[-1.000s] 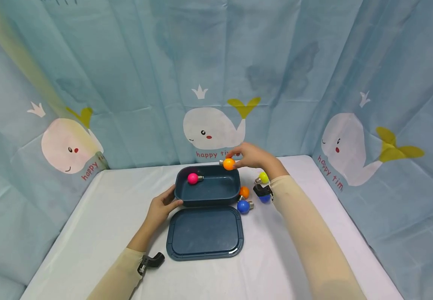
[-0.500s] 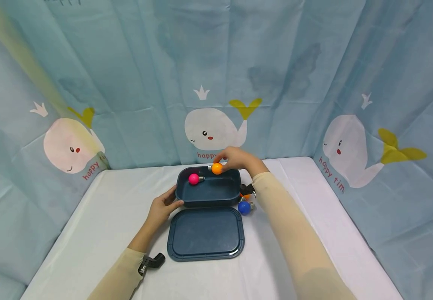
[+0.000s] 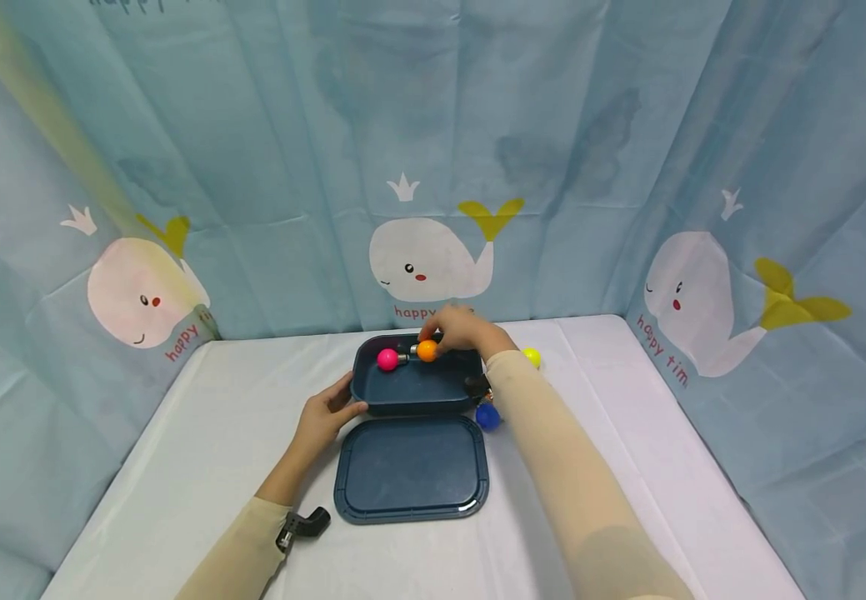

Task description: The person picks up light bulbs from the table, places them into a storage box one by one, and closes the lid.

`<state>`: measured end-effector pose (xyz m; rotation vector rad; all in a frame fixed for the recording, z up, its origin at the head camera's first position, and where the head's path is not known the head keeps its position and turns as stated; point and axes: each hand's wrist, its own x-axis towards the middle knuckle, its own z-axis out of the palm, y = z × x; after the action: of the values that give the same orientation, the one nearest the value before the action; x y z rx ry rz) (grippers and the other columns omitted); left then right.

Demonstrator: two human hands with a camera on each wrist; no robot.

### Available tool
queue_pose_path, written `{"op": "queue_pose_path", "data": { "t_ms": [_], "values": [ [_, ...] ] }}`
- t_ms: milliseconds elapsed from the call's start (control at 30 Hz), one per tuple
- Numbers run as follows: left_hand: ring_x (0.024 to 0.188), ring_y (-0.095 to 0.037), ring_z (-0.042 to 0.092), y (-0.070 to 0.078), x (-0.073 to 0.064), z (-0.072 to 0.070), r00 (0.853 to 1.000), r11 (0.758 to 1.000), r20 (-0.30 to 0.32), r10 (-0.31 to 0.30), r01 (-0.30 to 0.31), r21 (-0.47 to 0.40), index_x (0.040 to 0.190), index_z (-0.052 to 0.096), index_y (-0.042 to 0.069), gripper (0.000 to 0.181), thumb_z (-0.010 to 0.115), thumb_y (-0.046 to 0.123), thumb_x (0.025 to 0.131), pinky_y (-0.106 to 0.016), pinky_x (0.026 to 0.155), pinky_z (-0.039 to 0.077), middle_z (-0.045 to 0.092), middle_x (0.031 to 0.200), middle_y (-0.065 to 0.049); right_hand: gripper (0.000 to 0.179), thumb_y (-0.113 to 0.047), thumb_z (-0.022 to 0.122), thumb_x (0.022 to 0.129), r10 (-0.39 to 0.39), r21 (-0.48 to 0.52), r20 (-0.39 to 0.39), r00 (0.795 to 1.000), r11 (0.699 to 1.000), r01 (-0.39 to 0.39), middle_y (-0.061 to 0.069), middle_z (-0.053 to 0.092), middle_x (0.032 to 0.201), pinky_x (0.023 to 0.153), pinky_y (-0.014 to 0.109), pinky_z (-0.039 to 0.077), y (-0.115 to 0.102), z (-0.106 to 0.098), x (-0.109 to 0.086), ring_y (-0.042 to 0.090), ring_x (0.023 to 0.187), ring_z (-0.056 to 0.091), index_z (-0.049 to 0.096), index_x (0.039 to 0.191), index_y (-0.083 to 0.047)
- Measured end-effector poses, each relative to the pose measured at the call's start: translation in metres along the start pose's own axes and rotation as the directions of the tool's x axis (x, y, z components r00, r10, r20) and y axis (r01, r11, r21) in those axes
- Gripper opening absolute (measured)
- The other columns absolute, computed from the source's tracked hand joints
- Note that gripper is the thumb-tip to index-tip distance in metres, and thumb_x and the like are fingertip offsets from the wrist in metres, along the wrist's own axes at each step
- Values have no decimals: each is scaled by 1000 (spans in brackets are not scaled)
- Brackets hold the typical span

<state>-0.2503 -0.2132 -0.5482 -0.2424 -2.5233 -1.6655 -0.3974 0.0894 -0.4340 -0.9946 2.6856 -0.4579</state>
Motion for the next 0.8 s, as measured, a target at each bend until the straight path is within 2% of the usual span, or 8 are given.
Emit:
{"op": "queue_pose_path", "data": {
  "t_ms": [200, 467, 600, 800],
  "values": [
    [142, -27, 49, -1, 1, 0, 1000, 1000, 6, -8, 8, 8, 156, 46, 18, 78, 81, 37, 89, -39, 111, 47, 48, 157, -5, 33, -23, 79, 91, 48, -33, -6, 999, 998, -48, -2, 66, 125, 108, 55, 32, 3, 12, 7, 27, 121, 45, 76, 122, -32],
    [141, -25, 50, -4, -1, 1, 1000, 1000, 8, 5, -5, -5, 155, 47, 19, 83, 81, 47, 85, -37, 111, 48, 50, 155, -4, 33, -24, 78, 92, 49, -89, -17, 999, 995, -50, -3, 68, 125, 110, 52, 32, 5, 27, 14, 26, 122, 46, 75, 123, -34],
    [141, -25, 50, -4, -1, 1, 1000, 1000, 5, 10, -10, -11, 155, 47, 19, 81, 82, 42, 86, -35, 110, 48, 49, 156, -3, 35, -25, 77, 93, 48, -131, -11, 999, 990, -49, -5, 68, 125, 111, 52, 31, 5, 31, 16, 24, 120, 46, 74, 126, -35],
    [141, -26, 50, -3, 1, 0, 1000, 1000, 4, 14, -14, -6, 156, 46, 18, 78, 82, 36, 88, -37, 110, 48, 48, 157, -4, 34, -22, 77, 94, 39, -118, -13, 999, 992, -41, -3, 68, 124, 119, 59, 21, 1, 31, 16, 22, 119, 47, 74, 127, -31]
  ]
}}
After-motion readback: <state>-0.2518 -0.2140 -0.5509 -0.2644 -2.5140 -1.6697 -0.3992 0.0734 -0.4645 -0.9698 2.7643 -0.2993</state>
